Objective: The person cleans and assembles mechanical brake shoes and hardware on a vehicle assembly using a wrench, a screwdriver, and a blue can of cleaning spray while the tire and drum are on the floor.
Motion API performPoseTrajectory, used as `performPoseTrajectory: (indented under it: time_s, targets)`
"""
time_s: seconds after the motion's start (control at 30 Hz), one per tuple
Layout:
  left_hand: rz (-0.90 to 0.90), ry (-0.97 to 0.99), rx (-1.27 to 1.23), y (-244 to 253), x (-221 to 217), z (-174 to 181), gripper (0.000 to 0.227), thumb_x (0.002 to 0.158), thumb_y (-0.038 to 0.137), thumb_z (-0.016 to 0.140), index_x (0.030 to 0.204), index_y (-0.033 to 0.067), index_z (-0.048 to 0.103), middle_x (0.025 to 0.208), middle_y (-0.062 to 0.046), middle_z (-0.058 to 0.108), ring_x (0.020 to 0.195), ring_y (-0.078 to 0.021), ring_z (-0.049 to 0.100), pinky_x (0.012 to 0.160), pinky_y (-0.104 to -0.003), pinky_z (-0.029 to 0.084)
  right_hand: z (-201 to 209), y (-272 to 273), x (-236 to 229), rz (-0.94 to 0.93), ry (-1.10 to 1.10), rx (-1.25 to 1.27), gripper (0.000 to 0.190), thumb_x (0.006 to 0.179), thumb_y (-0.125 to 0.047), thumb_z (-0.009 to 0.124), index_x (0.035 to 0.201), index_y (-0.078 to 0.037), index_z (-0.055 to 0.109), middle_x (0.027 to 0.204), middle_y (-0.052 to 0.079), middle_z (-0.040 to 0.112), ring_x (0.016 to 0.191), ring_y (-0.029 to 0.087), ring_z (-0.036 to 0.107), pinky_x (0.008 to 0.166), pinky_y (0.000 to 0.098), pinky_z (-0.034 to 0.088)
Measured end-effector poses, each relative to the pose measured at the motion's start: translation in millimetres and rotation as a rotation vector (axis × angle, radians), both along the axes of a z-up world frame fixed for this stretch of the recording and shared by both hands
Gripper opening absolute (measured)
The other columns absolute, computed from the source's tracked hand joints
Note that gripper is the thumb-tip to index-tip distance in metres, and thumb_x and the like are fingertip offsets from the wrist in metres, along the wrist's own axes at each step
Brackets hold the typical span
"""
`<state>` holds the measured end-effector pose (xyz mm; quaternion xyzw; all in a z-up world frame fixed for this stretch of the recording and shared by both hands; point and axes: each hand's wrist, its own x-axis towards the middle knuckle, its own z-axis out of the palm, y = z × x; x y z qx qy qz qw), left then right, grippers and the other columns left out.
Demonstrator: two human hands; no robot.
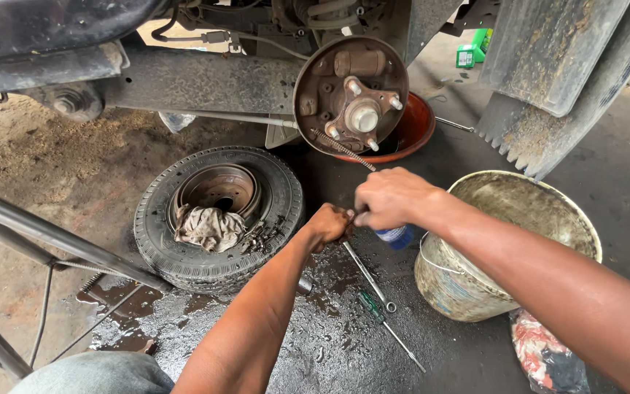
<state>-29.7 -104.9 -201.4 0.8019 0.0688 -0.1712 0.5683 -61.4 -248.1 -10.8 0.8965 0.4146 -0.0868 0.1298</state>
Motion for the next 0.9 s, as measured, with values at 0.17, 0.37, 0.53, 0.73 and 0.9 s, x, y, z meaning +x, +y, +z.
performPoseTrajectory:
  time_s: [0.17,0.37,0.53,0.73,0.9]
  targets:
    - [0.047,0.075,-0.369,5.6,5.6,-26.8,0.029,0.094,-0.007,0.050,0.120,0.0024,0.058,0.080,-0.012,0.072,0.055,-0.0130,0.059,0.047,-0.028,0.048,-5.1,-22.7,10.3,-0.086,-0.036,0.021,0.038,0.085,-0.048,0.071,0.106,-0.018,0.080,0.097,0.014,0.077,0.095,0.034,0.073,0.084,0.0460,0.057]
    - [0.112,0.056,-0.388,-1.8,-0.1,-25.0,0.016,0.096,-0.004,0.051,0.109,-0.0055,0.060,0.075,-0.015,0.072,0.052,-0.0133,0.057,0.043,-0.027,0.046,-3.6,-18.0,8.9,-0.096,-0.021,-0.003,0.036,0.084,-0.046,0.074,0.104,-0.019,0.081,0.097,0.014,0.077,0.097,0.033,0.073,0.085,0.0461,0.057]
    - [0.135,-0.020,-0.302,-8.9,1.5,-27.1,0.019,0.099,0.013,0.068,0.099,-0.0060,0.066,0.076,-0.015,0.070,0.053,-0.0132,0.058,0.046,-0.029,0.047,-3.6,3.9,6.2,-0.048,0.010,-0.007,0.030,0.079,-0.040,0.077,0.099,-0.018,0.082,0.095,0.015,0.077,0.096,0.034,0.073,0.084,0.0460,0.057]
    - [0.000,-0.154,-0.017,-12.3,30.5,-74.4,0.022,0.088,0.013,0.065,0.106,0.0005,0.070,0.083,-0.010,0.072,0.065,-0.0145,0.064,0.051,-0.037,0.051,-10.3,33.4,2.7,0.028,0.045,-0.066,0.026,0.066,-0.019,0.069,0.087,-0.014,0.083,0.089,0.016,0.077,0.088,0.034,0.075,0.079,0.0466,0.058]
    - [0.033,-0.239,-0.126,-8.2,32.2,-74.9,0.022,0.088,0.012,0.064,0.103,-0.0019,0.072,0.080,-0.006,0.069,0.064,-0.0109,0.058,0.051,-0.033,0.045,-10.9,28.2,-1.2,0.133,0.000,0.024,0.024,0.067,-0.025,0.073,0.087,-0.014,0.081,0.088,0.017,0.075,0.087,0.037,0.072,0.077,0.0486,0.058]
